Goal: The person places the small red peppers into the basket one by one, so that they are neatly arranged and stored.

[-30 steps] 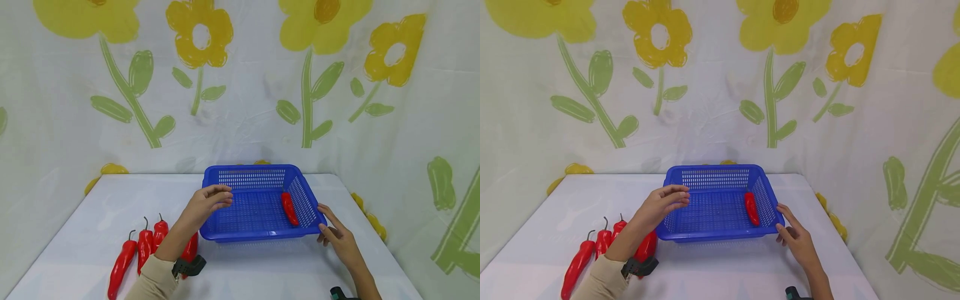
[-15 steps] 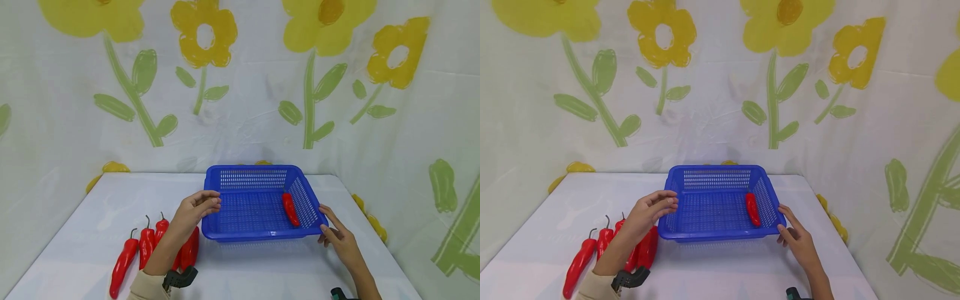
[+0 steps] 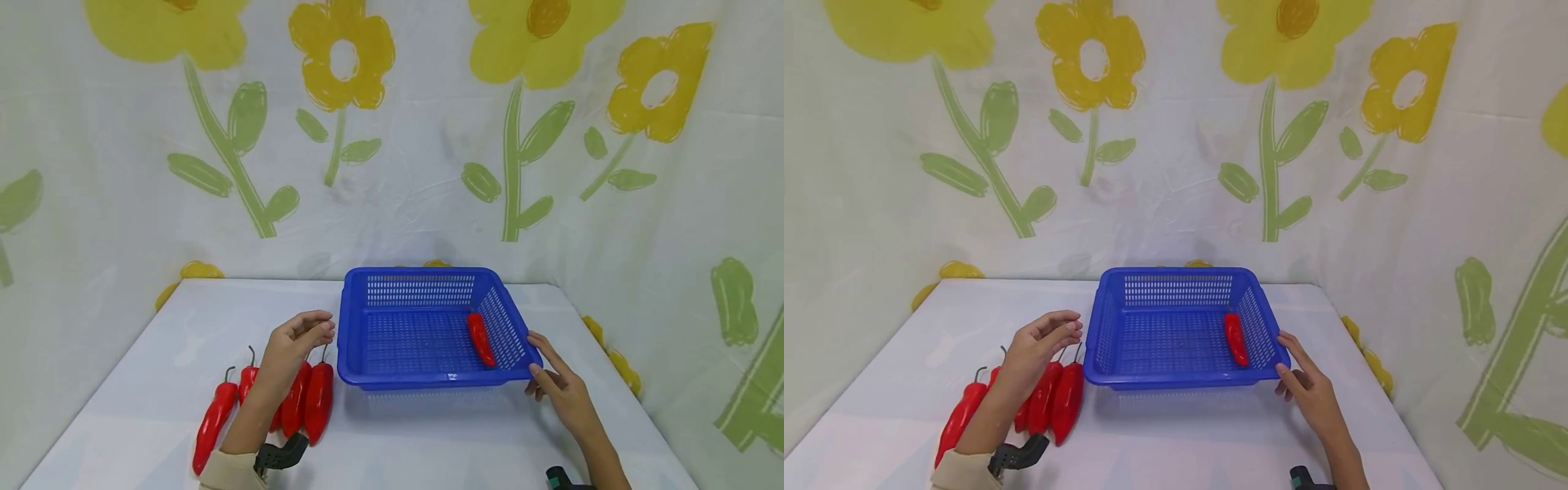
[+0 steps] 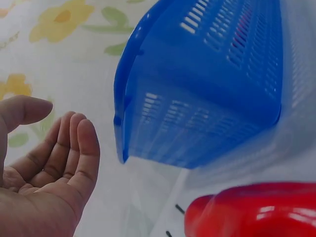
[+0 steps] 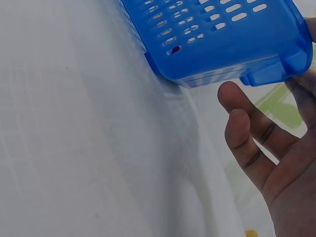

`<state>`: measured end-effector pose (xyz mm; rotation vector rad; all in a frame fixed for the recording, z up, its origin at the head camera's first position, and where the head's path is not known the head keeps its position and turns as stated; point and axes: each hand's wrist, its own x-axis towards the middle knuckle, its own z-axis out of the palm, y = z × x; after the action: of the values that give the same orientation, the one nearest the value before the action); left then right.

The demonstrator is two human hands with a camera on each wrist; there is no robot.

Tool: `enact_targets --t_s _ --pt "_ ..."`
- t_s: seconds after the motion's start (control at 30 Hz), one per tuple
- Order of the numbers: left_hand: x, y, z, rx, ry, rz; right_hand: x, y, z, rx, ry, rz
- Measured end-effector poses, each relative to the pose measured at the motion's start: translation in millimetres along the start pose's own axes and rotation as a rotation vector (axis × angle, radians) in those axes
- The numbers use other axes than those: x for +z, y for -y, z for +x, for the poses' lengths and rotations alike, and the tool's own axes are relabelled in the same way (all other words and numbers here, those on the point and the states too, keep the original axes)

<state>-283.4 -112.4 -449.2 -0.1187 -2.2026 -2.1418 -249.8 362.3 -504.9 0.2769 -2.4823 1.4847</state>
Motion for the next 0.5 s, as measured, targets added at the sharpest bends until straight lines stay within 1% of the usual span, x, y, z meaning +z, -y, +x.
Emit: enact_targets --t_s 0.23,0.43,0.5 --pt "-14.8 5.1 -4.6 0.0 -0.073 0.037 0.7 0.8 -1.8 0.019 -0.002 -0.007" --pt "-26.3 1.2 -8.9 0.014 -0.122 0.007 1.6 4.2 -1.8 0.015 -0.002 -0.018" --pt "-30.5 0.3 -10.7 0.02 -0.138 0.012 1.4 4.8 -1.0 0.007 0.002 -0.017"
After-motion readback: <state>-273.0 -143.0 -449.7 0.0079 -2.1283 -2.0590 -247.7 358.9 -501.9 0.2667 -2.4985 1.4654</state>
